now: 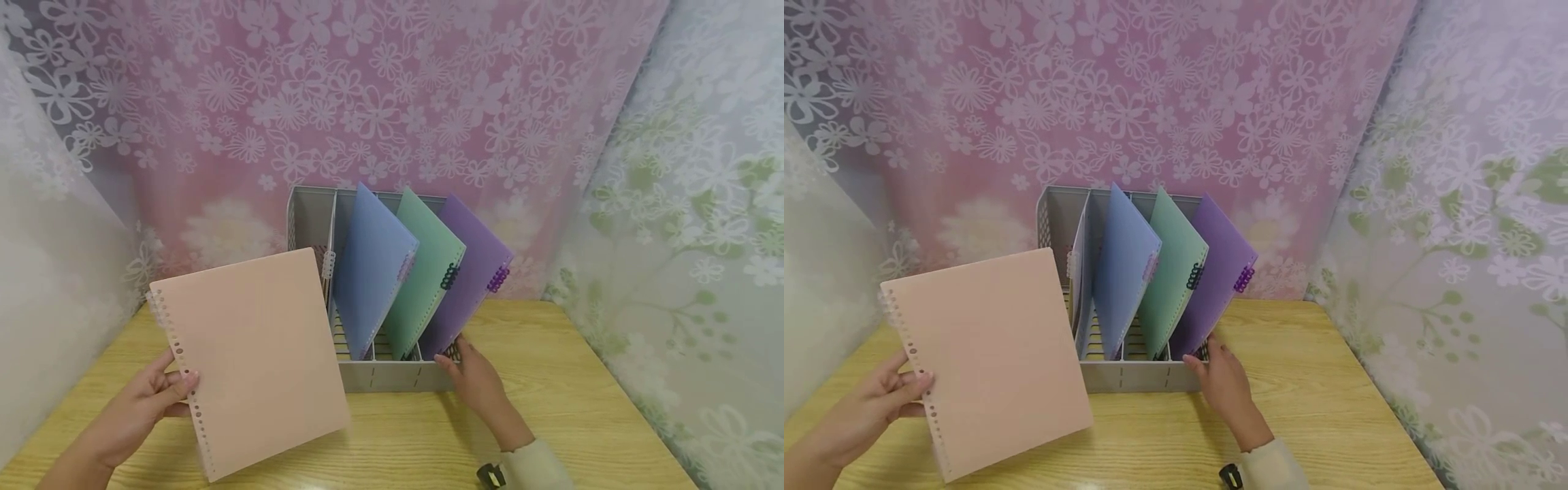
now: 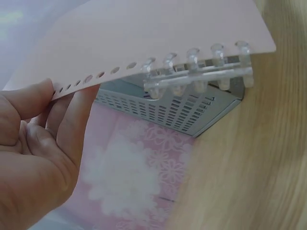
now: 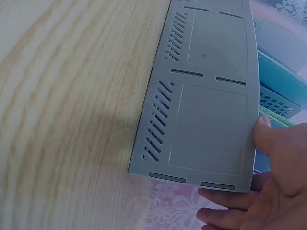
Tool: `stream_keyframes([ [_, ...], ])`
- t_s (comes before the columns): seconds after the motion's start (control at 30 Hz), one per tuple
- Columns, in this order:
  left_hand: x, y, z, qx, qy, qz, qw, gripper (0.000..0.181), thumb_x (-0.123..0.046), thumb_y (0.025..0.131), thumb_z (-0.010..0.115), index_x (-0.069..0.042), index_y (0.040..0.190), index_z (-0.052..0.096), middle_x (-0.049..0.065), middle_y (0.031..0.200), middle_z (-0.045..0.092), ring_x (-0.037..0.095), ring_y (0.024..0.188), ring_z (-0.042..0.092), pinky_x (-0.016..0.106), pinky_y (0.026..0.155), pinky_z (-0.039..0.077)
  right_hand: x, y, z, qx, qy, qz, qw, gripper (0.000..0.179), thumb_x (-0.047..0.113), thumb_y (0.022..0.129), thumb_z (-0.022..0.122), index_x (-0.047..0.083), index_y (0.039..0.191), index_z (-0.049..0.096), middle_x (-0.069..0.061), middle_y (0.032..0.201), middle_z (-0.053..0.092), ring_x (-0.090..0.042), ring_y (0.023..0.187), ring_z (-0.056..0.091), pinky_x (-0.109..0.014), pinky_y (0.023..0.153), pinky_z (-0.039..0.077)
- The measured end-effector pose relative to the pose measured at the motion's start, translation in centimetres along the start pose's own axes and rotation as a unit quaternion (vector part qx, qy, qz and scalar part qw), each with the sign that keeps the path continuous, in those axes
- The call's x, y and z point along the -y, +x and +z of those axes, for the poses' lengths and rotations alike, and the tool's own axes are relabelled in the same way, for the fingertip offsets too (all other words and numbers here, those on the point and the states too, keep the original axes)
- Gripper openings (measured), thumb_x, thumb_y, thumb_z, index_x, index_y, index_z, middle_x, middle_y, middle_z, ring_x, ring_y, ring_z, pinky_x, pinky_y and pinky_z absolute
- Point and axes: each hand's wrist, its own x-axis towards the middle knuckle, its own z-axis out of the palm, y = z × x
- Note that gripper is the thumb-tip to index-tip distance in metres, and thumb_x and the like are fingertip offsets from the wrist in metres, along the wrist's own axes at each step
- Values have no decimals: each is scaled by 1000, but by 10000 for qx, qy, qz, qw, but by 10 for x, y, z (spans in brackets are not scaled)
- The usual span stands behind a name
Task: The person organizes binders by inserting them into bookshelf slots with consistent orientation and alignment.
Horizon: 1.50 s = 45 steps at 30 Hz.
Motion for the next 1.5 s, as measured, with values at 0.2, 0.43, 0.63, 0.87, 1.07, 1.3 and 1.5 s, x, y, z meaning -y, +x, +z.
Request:
stream_keyframes([
  [0.2,-8,4,3,-510,559,474,9960,57,10,102,30,-21,151,30,-1,120,69,15,101,68,32,76,58,-1,-1,0,20,91,51,9999,74,40,98,56,-10,147,30,-30,141,44,-48,122,49,-58,98,43],
  [0.43,-15,7,5,-826,614,720,9921,54,11,101,31,-17,148,34,0,115,70,15,97,70,31,74,59,-1,0,1,-12,74,20,10000,75,41,98,56,-10,146,31,-31,138,46,-48,118,52,-58,95,45],
  [0.63,-21,4,7,-1212,816,711,9867,55,10,101,35,-16,149,34,-4,113,71,13,94,70,30,70,59,-1,0,3,-40,116,97,9999,75,42,97,57,-7,148,30,-30,138,47,-49,117,53,-59,94,45],
  [0.87,-29,5,13,-1662,892,716,9794,51,8,101,39,-15,146,38,-4,112,71,13,90,71,30,68,59,-1,-2,5,-62,183,97,9998,74,40,97,57,-5,149,29,-29,138,48,-49,115,55,-59,91,47],
  [1.07,-39,7,22,-2250,843,751,9678,48,6,100,44,-16,142,42,-6,110,71,10,89,71,27,68,58,0,-3,4,-82,139,103,9998,76,43,97,56,-6,148,31,-30,136,49,-49,113,56,-59,90,48],
  [1.3,-49,14,30,-3073,1411,463,9399,41,-1,101,47,-17,138,46,-15,107,68,-2,93,66,20,67,57,-2,-2,4,-101,143,142,9997,75,43,97,57,-7,148,31,-31,136,49,-49,113,55,-59,91,47],
  [1.5,-52,25,38,-3456,2109,422,9134,40,-4,102,46,-12,141,43,-20,105,65,-7,94,64,17,68,56,-4,-1,4,-123,187,160,9996,74,42,97,57,-4,149,30,-31,136,49,-50,114,54,-60,93,45],
])
